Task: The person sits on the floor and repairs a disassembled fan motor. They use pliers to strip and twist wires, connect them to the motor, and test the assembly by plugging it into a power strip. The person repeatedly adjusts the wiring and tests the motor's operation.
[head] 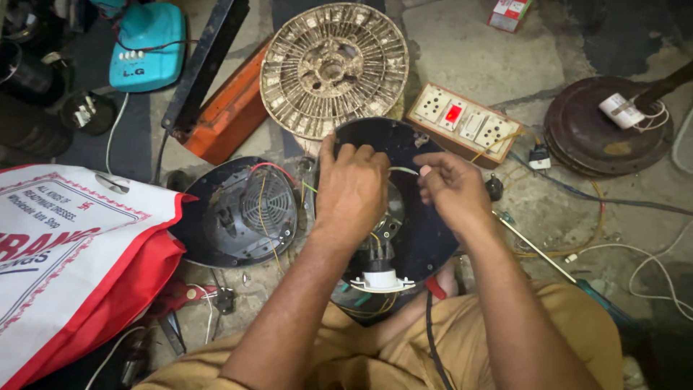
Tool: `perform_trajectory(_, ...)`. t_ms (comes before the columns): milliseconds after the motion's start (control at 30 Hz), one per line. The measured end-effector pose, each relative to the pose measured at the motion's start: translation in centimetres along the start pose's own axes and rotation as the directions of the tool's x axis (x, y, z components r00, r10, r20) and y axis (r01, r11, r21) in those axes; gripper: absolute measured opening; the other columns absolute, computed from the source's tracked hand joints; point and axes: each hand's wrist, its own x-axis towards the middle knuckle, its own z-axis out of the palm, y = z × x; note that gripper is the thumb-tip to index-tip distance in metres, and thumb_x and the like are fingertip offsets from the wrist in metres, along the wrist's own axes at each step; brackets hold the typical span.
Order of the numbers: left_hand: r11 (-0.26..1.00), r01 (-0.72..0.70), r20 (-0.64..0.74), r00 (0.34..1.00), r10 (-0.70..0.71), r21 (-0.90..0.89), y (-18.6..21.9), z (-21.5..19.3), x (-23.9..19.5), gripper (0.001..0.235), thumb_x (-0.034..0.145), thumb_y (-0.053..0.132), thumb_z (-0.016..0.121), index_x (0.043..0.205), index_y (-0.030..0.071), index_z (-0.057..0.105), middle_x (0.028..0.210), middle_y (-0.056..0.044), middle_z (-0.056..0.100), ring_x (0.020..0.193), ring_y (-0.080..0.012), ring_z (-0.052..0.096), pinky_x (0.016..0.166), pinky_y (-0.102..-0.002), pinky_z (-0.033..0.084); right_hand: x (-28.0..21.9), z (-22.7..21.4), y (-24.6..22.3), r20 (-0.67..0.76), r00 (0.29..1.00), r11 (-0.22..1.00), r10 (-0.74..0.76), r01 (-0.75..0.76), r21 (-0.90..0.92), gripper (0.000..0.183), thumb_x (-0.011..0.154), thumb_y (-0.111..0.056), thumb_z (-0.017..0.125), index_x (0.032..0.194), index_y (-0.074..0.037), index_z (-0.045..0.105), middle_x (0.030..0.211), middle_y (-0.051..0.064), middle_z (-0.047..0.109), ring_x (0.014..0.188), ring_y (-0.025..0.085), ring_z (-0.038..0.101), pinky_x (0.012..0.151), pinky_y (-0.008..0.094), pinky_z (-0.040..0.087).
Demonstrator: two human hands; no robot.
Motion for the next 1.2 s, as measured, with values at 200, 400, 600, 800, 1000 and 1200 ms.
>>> perform_trajectory(200, 0.999, -0.012, -0.009, 1.0, 0.012, -0.046, 0.2, -0.1, -0.1, 0.009, 0.087, 0.017, 0.066, 0.086, 0.01, 0.072, 0.089, -0.01, 0.066, 0.096, -0.0318, 0.062, 0.113, -0.061, 0.03, 0.6, 0.1, 0.8, 0.079, 0.994, 0.997, 0.072, -0.069, -0.032, 0.018, 0.099, -0.018, 0.065, 0.105, -0.002, 0.069, 0.086, 0.005, 0.071, 0.072, 0.012, 0.066, 0.064, 0.028, 0.056)
perform_trajectory(400, 1.0, -0.029, 0.08, 0.996, 0.028, 0.01, 0.1, 0.1, -0.1, 0.008, 0.085, 0.014, 0.068, 0.088, 0.012, 0.076, 0.089, -0.01, 0.066, 0.098, -0.0306, 0.061, 0.115, -0.063, 0.026, 0.4, 0.1, 1.4, 0.081, 0.994, 0.996, 0.072, -0.068, -0.048, 0.016, 0.098, -0.019, 0.066, 0.102, -0.004, 0.067, 0.084, 0.003, 0.069, 0.07, 0.01, 0.064, 0.062, 0.027, 0.055)
perform_trajectory(600, 0.999, -0.038, 0.046, 0.998, 0.039, -0.023, -0.3, 0.1, -0.4, 0.019, 0.082, 0.004, 0.068, 0.098, 0.012, 0.076, 0.093, -0.007, 0.067, 0.104, -0.0279, 0.061, 0.12, -0.061, 0.025, 0.1, 0.1, 0.7, 0.045, 0.999, 0.996, -0.024, 0.028, -0.089, 0.012, 0.092, -0.011, 0.074, 0.098, -0.003, 0.069, 0.08, 0.001, 0.068, 0.067, 0.008, 0.06, 0.059, 0.025, 0.051)
perform_trajectory(800, 0.994, -0.04, 0.038, 0.998, 0.044, -0.103, 0.2, -0.2, -0.1, 0.014, 0.082, 0.022, 0.072, 0.089, 0.009, 0.076, 0.093, -0.009, 0.065, 0.101, -0.0313, 0.059, 0.11, -0.066, 0.026, -0.4, 0.2, -0.7, 0.04, 0.999, 0.996, -0.031, 0.034, -0.082, 0.017, 0.087, -0.015, 0.081, 0.092, -0.001, 0.074, 0.08, 0.004, 0.073, 0.064, 0.007, 0.06, 0.059, 0.023, 0.051)
perform_trajectory(1000, 0.996, -0.03, -0.004, 1.0, 0.03, 0.082, -0.1, 0.0, -0.1, 0.009, 0.082, 0.016, 0.069, 0.085, 0.008, 0.073, 0.092, -0.011, 0.065, 0.1, -0.0326, 0.061, 0.11, -0.063, 0.03, -0.7, -3.7, -1.9, -0.292, 0.921, 0.883, -0.258, 0.102, -0.459, 0.019, 0.09, -0.022, 0.083, 0.093, -0.004, 0.076, 0.08, 0.007, 0.074, 0.07, 0.013, 0.065, 0.067, 0.03, 0.052)
perform_trajectory(1200, 0.997, 0.025, 0.005, 1.0, -0.025, 0.067, -1.2, -0.4, -0.7, 0.015, 0.088, 0.02, 0.07, 0.082, 0.006, 0.071, 0.085, -0.014, 0.068, 0.091, -0.0327, 0.064, 0.112, -0.057, 0.032, 2.2, -9.8, 1.2, -0.276, 0.954, 0.737, -0.119, -0.101, -0.669, 0.025, 0.081, -0.004, 0.07, 0.1, -0.016, 0.081, 0.093, 0.015, 0.076, 0.086, 0.026, 0.073, 0.081, 0.039, 0.056)
